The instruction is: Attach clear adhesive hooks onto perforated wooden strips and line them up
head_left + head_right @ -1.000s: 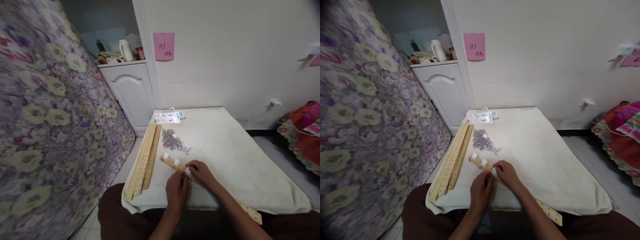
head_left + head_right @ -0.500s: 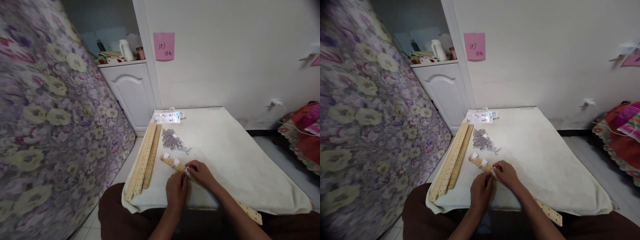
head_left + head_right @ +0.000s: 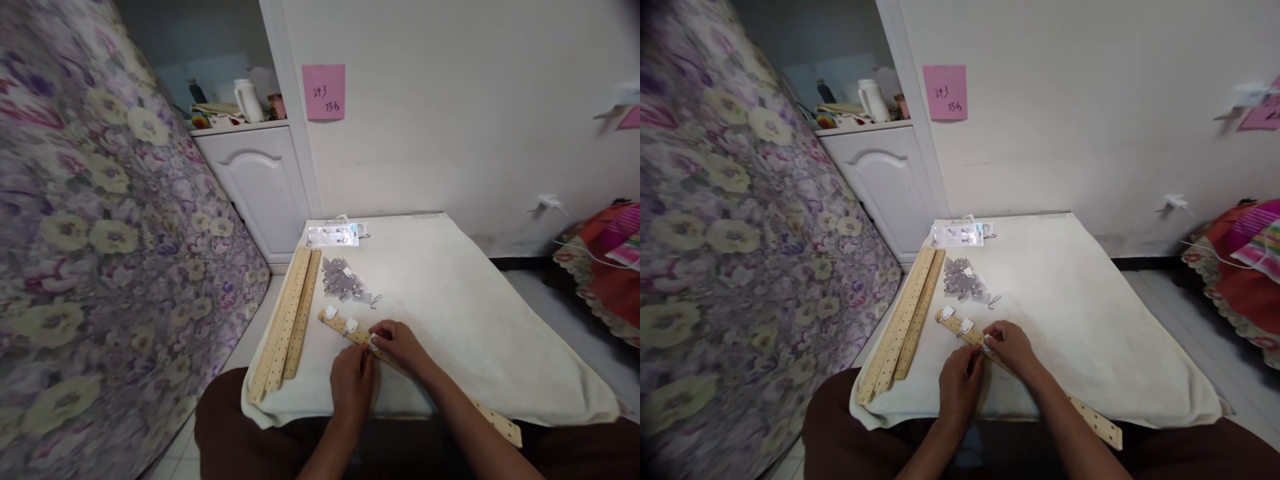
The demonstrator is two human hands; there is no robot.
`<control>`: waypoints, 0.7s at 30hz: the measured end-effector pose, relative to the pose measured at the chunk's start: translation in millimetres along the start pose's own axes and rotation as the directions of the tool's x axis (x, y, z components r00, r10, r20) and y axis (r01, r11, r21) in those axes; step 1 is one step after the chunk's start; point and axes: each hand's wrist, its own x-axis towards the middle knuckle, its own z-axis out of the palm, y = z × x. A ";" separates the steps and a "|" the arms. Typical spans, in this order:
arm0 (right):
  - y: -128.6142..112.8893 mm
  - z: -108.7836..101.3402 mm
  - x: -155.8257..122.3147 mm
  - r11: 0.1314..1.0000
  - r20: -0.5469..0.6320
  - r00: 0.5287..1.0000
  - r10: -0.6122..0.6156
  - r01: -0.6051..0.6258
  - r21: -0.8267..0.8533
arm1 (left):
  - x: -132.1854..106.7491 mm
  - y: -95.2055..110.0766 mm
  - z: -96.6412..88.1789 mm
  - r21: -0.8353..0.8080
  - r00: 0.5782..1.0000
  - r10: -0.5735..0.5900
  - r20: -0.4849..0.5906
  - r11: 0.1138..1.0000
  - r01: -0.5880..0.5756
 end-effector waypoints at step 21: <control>2.0 -2.1 -1.8 0.991 -0.003 0.999 -0.038 0.038 0.132 | -0.4 1.1 -1.9 -0.012 0.999 -0.034 -0.006 0.999 0.034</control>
